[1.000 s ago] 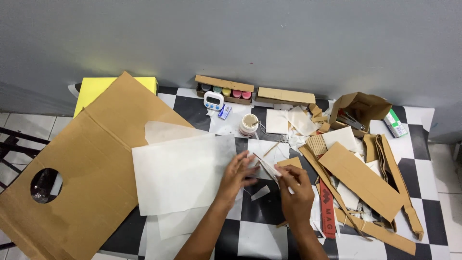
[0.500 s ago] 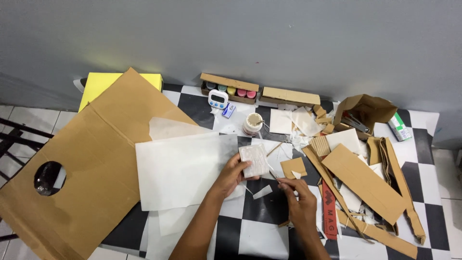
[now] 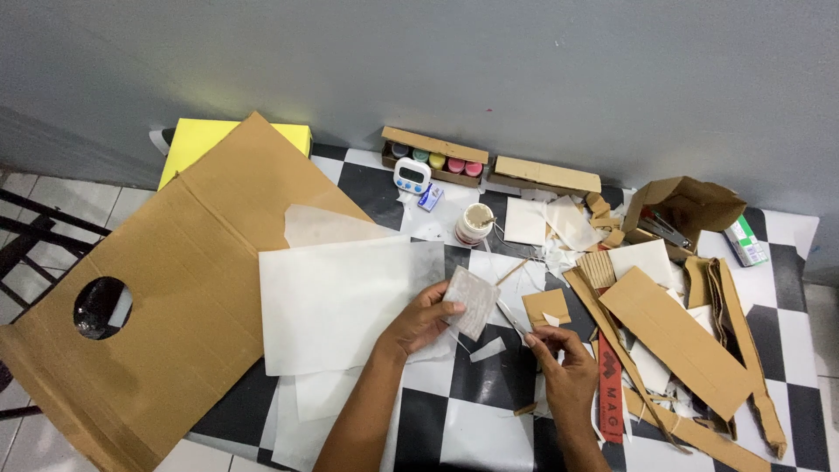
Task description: Applying glue to a cardboard square, sticking it to paper, and trimming the edges with scissors.
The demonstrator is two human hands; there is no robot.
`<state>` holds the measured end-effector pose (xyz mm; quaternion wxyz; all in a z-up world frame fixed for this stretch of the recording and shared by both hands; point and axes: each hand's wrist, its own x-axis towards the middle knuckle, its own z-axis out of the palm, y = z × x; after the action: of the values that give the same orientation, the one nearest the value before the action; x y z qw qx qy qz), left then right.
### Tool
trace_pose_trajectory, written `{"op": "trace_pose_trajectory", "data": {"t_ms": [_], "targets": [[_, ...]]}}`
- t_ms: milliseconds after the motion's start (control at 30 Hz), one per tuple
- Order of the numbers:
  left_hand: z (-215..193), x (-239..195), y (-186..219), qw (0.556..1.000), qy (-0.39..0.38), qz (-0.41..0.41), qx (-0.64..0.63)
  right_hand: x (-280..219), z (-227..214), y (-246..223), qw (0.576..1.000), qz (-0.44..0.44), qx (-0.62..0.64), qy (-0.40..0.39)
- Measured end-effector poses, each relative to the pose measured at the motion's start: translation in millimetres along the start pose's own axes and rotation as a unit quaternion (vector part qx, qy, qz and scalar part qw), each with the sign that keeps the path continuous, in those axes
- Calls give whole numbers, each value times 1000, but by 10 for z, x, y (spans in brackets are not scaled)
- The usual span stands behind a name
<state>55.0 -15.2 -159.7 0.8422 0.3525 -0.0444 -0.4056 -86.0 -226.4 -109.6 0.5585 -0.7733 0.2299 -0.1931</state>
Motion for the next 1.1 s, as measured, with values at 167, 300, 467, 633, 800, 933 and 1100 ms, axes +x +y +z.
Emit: {"op": "trace_pose_trajectory", "data": {"t_ms": [167, 300, 467, 633, 800, 933, 1100], "targets": [[283, -117, 236, 988, -15, -11, 155, -30, 90, -269, 997, 74, 0, -31], [505, -185, 355, 946, -46, 24, 319, -19, 205, -289, 985, 106, -38, -130], [685, -502, 524, 868, 107, 135, 466, -2, 234, -189, 982, 128, 77, -116], [461, -1085, 703, 594, 325, 336, 655, -3, 199, -244, 976, 145, 99, -125], [25, -1398, 456, 459, 268, 6, 847, -7, 206, -142, 977, 128, 106, -131], [-9, -1358, 305, 417, 289, 92, 857, -10, 209, -176, 978, 140, 101, -114], [304, -1274, 399, 505, 292, 140, 800, -184, 152, -241, 934, 163, 260, -185]]}}
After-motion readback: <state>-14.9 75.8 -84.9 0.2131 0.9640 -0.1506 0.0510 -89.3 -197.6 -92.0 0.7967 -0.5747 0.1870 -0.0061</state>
